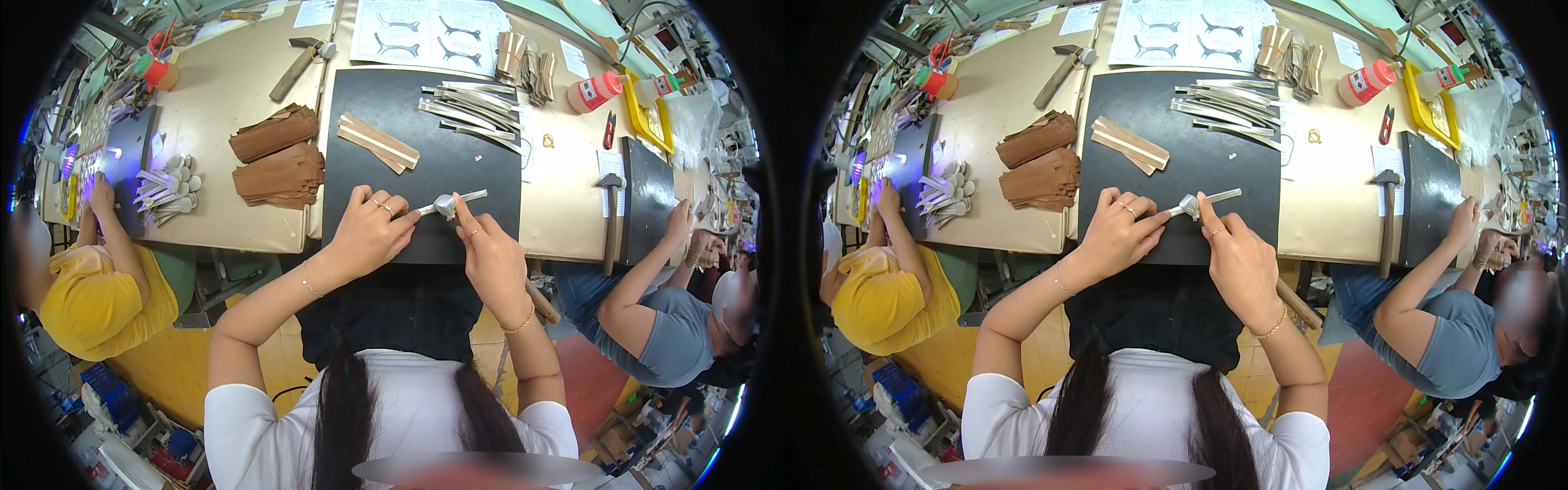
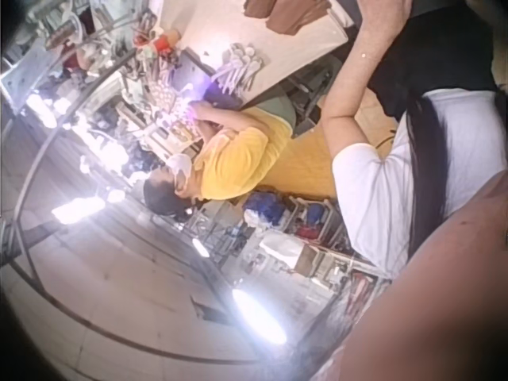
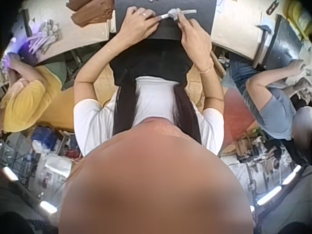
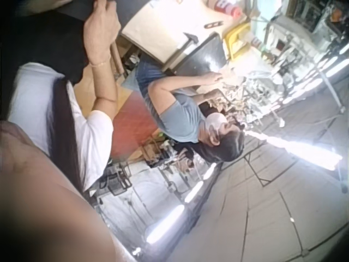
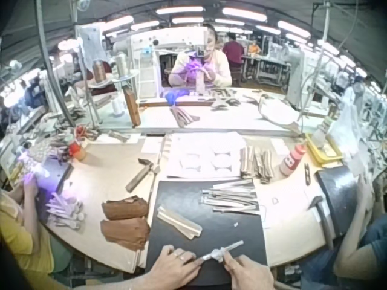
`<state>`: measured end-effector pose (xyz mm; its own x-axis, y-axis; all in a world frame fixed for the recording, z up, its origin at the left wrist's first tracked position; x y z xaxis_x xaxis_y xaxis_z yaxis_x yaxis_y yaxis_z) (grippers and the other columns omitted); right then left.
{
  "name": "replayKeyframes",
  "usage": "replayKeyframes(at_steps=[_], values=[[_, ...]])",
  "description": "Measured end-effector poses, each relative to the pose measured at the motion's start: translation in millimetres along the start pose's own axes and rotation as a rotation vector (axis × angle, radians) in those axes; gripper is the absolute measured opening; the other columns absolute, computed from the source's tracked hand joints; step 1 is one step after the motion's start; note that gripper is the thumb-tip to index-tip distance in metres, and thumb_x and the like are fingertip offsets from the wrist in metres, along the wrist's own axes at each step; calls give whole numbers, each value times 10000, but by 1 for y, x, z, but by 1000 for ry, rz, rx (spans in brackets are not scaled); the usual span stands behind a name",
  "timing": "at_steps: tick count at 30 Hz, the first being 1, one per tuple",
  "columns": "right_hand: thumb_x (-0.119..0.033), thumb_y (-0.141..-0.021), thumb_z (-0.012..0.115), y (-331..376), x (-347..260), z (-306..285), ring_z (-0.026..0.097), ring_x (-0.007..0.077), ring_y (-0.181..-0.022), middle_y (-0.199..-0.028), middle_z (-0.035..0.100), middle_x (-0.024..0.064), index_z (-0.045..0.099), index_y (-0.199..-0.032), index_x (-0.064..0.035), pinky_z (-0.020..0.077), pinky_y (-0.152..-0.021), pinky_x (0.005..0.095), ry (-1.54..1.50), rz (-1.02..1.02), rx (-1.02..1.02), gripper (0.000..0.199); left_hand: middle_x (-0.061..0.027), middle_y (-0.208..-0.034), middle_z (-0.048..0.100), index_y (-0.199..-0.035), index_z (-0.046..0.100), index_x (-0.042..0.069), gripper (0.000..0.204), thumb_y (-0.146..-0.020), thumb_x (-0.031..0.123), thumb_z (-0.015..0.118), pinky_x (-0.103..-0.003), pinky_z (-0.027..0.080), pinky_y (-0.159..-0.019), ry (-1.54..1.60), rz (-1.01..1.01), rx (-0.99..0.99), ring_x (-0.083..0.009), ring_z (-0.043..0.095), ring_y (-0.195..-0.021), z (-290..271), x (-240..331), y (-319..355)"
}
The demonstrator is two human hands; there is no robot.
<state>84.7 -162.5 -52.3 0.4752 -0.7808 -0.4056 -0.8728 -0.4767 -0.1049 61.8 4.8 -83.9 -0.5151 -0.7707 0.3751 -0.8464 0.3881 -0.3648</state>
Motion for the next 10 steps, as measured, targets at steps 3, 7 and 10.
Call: replayKeyframes(at_steps=[3, 7, 10], values=[[-137, -969, 663, -1, -10, -1, 657, 253, -669, -829, 607, 62, 597, -1450, -192, 533, -589, 376, -98, -17, 115, 489, -3, -941, 637, -1062, 767, 107, 262, -801, 124, 790, -393, 390, -848, -26, 9, 11, -187, 586, -861, 3, 2, 2], [-73, -956, 666, -2, -7, 16, 658, 299, -704, -867, 634, 91, 582, -1464, -176, 524, -633, 410, -38, 41, -102, 525, -7, -946, 639, -1059, 767, 113, 263, -797, 124, 794, -394, 390, -860, 45, -42, 17, -187, 593, -886, 1, -4, 6], [-112, -972, 663, 0, -4, 14, 682, 251, -701, -877, 650, 63, 563, -1486, -178, 554, -629, 367, -17, -28, -89, 529, -7, -953, 642, -1082, 768, 136, 279, -804, 131, 788, -401, 390, -863, 115, -92, 18, -192, 595, -903, 0, -12, 12]])
Point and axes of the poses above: each hand's wrist, its own y-axis away from the middle knuckle, its own z-axis out of the palm, x = y × z, the point moved 7 cm from there along -y, towards the middle knuckle
